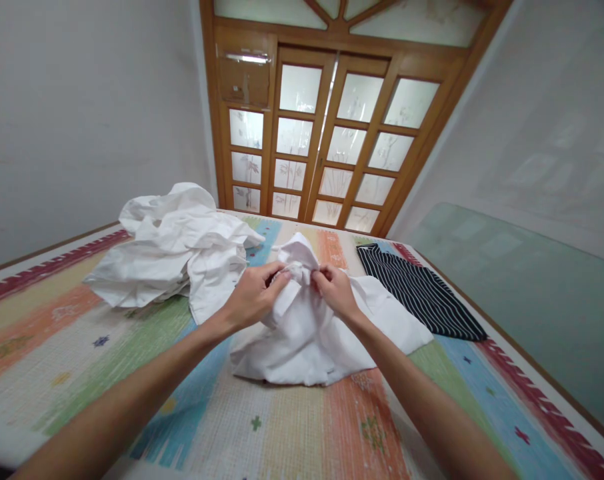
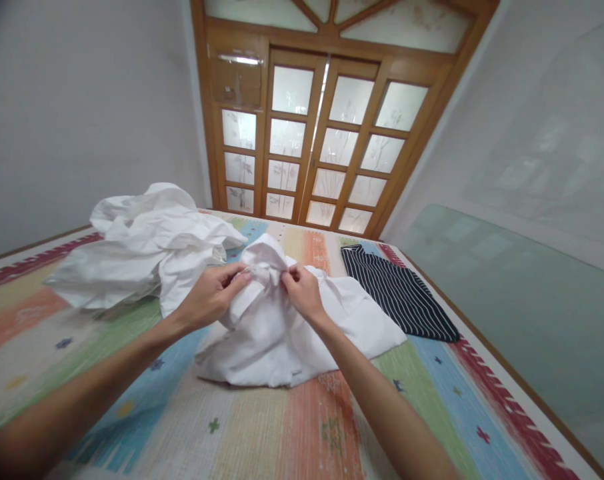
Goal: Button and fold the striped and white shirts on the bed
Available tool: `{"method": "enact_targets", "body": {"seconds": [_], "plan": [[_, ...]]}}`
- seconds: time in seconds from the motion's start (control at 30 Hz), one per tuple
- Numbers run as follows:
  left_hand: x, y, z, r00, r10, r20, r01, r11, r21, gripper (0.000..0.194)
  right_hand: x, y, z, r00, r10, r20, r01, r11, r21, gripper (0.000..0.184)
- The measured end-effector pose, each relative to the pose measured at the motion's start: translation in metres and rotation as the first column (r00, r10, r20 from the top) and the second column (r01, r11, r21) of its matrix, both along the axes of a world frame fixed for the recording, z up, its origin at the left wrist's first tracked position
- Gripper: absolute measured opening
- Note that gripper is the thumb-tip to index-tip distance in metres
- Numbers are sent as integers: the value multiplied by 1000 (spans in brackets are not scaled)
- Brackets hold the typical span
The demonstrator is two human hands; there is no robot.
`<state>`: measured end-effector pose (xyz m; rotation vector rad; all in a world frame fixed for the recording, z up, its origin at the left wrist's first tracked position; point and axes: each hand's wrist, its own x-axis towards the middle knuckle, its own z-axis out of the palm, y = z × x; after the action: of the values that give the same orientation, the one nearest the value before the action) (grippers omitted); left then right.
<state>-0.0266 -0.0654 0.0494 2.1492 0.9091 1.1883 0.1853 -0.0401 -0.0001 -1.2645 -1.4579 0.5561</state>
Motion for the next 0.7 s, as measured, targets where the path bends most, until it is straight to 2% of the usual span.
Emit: {"method": "enact_targets", "body": {"seconds": [0.07,0.13,0.2,0.27,0.33,0.4,0.47,0.6,0.67,0.7], "plan": [[-10,4,4,1000,6,-10,-6,1000,-8,27,12,7,10,984,-142,-104,145,989,19,14],[-20,9,4,1000,4,-23,-4,1000,-10,25,20,11,24,956,-201,-215,211,977,21,14],[-26,13,1,1000,-15,-24,15,1000,-20,23,20,10,36,940,-147,-309,163,986,26,18],[-27,15,-1,1000,-25,7,25,999,-45,22,12,4,41,938,-14,-346,33,998,49,24],[-26,15,-3,998,-10,70,15,997,-76,22,-2,-7,38,952,155,-264,-149,988,42,32],[-25,15,-3,989,11,146,3,995,-99,22,-14,-18,31,935,329,-133,-334,942,-16,38],[-25,16,-3,975,18,222,6,994,-106,22,-23,-26,23,891,451,-47,-453,889,-63,41],[-30,22,-8,916,20,400,52,984,-169,23,-26,-28,20,857,498,128,-498,866,-35,31],[-34,26,-10,851,55,522,85,967,-240,24,-22,-26,24,823,467,322,-485,874,-29,23],[-36,28,-10,808,83,583,97,957,-272,24,-18,-25,27,788,425,445,-461,887,-33,27]]}}
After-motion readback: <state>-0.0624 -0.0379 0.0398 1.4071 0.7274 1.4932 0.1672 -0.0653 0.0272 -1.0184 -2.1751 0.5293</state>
